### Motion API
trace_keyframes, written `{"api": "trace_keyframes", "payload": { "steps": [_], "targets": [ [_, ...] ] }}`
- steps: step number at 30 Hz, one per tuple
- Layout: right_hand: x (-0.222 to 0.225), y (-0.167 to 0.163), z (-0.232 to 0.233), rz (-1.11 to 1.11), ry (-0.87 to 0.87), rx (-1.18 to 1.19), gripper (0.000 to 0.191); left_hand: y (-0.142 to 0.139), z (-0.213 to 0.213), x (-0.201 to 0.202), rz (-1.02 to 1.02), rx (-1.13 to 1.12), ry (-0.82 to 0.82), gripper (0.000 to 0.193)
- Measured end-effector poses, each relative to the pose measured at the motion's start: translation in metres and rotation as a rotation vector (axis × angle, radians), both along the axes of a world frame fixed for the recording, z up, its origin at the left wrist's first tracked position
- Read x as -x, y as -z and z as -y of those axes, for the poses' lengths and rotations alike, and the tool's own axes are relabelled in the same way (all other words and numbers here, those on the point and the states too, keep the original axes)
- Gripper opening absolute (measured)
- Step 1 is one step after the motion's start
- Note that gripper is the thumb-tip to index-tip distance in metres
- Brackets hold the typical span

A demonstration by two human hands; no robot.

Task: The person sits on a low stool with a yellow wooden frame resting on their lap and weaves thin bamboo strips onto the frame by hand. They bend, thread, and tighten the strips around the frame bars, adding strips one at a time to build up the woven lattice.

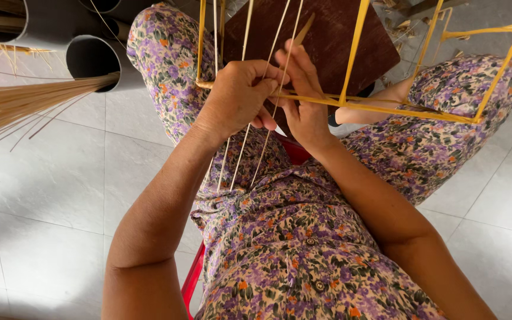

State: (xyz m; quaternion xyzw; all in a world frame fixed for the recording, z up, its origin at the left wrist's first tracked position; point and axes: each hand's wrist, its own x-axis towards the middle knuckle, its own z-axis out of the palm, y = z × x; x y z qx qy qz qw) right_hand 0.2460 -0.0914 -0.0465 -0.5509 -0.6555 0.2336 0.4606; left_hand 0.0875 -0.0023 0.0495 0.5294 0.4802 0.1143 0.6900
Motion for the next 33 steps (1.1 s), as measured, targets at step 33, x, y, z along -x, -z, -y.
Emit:
{"api": "trace_keyframes", "payload": {
  "steps": [33],
  "targets": [
    [-0.002, -0.024, 0.054, -0.198, 0.033, 0.307, 0.056, -0.005, 0.009, -0.003, -0.119, -0.211, 0.016, 0.017]
  ]
}}
